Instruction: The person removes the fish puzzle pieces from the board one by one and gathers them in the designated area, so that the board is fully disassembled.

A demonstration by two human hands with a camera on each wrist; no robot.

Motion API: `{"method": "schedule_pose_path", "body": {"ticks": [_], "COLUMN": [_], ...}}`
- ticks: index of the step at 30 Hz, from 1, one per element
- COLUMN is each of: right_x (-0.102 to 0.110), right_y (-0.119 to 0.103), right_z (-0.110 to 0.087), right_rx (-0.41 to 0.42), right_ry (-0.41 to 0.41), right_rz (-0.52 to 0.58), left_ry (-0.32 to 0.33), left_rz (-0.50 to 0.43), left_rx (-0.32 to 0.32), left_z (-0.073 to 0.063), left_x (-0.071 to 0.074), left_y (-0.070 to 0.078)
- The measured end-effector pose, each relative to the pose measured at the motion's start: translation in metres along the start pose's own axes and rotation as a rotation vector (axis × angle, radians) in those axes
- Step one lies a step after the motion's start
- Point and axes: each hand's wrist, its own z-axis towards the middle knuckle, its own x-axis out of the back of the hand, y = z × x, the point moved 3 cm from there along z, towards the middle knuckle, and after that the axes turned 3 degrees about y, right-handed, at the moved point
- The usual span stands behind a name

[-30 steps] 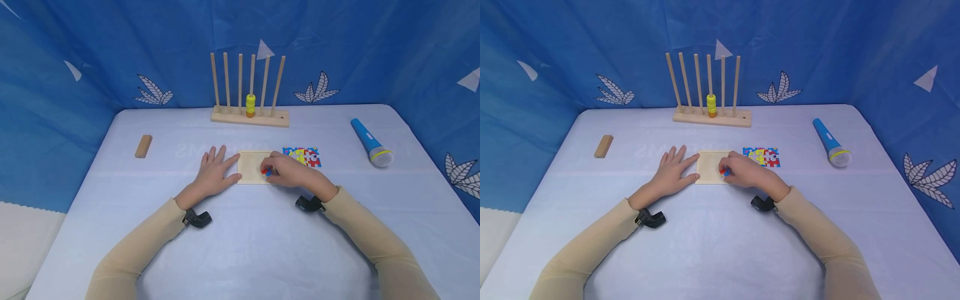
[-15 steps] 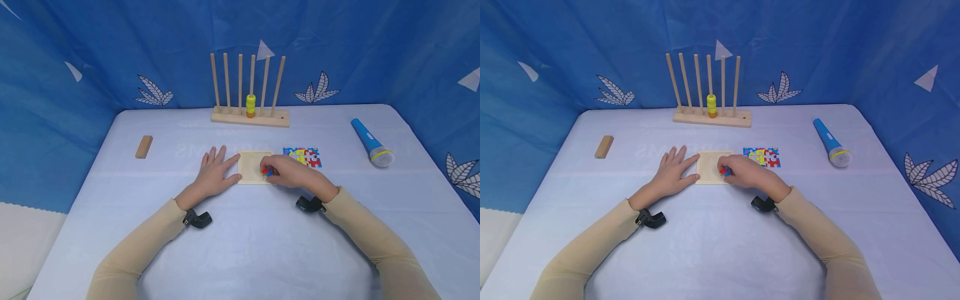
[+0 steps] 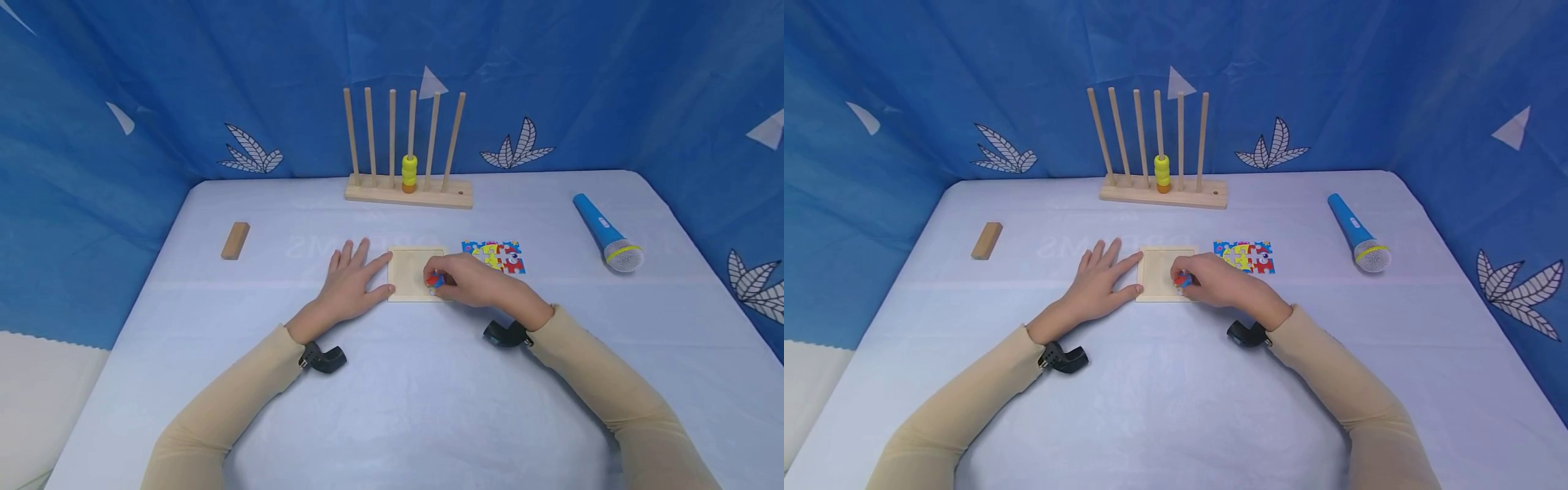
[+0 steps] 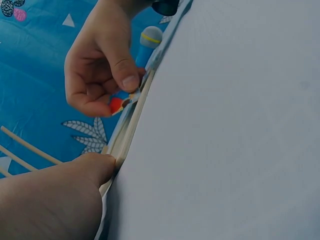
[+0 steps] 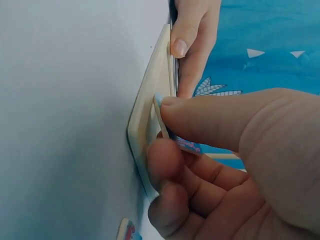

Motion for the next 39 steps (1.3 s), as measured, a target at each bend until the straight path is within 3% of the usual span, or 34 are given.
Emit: {"method": "schedule_pose_path", "body": {"ticks": [9,21,30,39], "right_x": [0.020,0.056,0.055,0.047], "right_y": [0.004,0.050,0.079,0.087], "right_z": [-0.013,-0.066,-0.093,-0.096], "right_rx": [-0.028,-0.255,-0.355,-0.343], "right_ry": [0.066,0.153,0.156,0.118], "right_rz": [0.028,0.009,0.040,0.104], "left_ry": [-0.006,-0.003,0.001,-0.002], "left_rz": [0.004,-0.012,-0.007,-0.002], "left_rx": [0.005,-0.007,-0.006,-0.003], "left_z": [-0.001,-0.001,-0.001,0.000], "left_x": [0.001,-0.001,0.000,-0.001], "left_y": [0.000,-0.002,-0.001,-0.001]}}
